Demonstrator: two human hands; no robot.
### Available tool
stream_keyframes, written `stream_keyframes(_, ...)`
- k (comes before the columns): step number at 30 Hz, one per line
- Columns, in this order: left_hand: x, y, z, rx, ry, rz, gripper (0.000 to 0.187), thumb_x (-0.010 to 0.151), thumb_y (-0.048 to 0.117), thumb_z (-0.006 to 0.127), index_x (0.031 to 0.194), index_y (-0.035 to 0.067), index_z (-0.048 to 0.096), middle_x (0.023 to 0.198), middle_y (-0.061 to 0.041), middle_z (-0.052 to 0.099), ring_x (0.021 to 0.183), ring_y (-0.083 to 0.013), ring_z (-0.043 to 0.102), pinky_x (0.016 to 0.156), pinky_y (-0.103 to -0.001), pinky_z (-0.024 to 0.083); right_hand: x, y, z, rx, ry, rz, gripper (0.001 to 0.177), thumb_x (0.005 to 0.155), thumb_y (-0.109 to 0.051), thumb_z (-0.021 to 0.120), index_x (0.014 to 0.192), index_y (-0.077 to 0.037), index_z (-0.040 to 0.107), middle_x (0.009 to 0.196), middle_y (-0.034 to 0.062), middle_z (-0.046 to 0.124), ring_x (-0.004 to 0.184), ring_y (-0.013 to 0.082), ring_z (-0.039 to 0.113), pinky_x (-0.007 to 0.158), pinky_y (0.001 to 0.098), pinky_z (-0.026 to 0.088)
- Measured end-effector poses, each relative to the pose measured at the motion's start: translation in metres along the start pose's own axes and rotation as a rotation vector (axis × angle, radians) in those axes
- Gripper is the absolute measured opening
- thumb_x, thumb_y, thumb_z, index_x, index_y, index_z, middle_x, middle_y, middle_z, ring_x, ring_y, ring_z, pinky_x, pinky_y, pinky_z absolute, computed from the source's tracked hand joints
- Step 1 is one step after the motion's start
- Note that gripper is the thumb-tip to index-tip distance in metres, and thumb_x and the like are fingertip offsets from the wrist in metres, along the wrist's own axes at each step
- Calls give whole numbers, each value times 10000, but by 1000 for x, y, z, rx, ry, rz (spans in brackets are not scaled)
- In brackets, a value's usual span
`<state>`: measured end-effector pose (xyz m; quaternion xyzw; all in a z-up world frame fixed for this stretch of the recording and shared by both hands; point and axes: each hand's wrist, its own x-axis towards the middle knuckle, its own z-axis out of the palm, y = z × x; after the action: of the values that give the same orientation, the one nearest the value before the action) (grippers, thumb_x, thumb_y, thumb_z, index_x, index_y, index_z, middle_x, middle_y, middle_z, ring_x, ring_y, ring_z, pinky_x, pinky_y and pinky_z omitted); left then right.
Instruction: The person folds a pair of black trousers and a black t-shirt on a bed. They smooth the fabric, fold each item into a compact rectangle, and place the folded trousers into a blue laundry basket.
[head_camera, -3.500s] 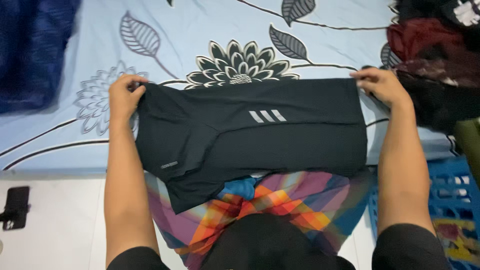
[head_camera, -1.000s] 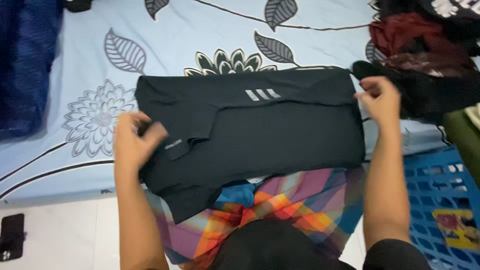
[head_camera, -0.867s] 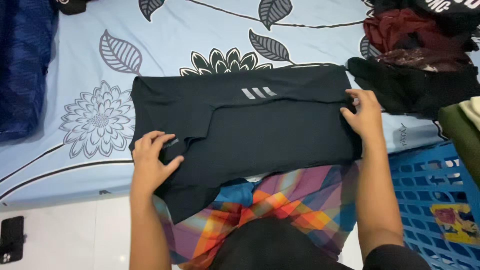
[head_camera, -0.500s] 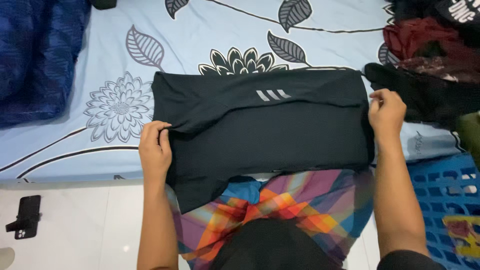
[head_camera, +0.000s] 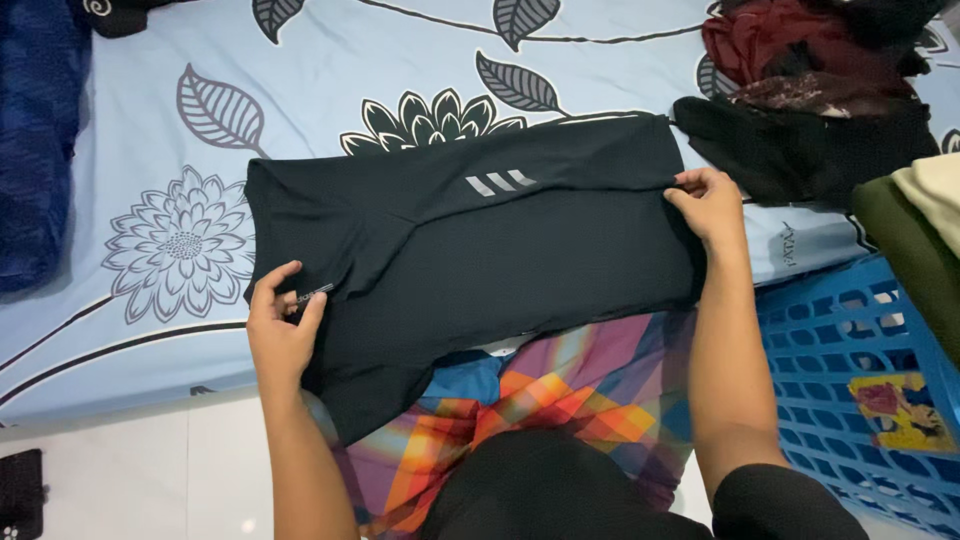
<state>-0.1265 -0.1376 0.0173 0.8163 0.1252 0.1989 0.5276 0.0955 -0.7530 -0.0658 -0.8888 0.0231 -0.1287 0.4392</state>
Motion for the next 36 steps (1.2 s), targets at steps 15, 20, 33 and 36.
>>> stream_keyframes(15,11,-12,4,-205,119,93,262,992,-57,602,1247,-2,630,1222,-92,703,1087,-95,656,854,-186,504,15,28,-11,-129,30,-98,284,855,-162,816,1045,6,689,1127,133,609,882,238,614,782,364,509)
stream_keyframes(20,9,-3,-1,-162,150,76,263,997,-53,598,1253,3,625,1160,-90,679,944,-93,645,734,-193,524,20,25,-22,-342,-17,-214,280,817,-231,829,946,1,741,1135,200,642,1002,335,656,903,419,538)
stream_keyframes(33,33,-8,-31,351,137,135,283,900,59,781,1173,68,704,1007,-58,697,691,-121,564,673,-295,470,56,-47,-38,-157,-21,-417,336,908,21,766,1233,-61,748,1080,106,683,928,167,679,850,310,554)
stream_keyframes(36,81,-36,-32,318,198,292,246,933,57,759,1172,42,704,1064,-47,707,759,-123,591,728,-305,479,83,-47,-27,-112,-110,-430,371,882,45,767,1232,-75,752,1054,75,697,908,147,674,829,285,551)
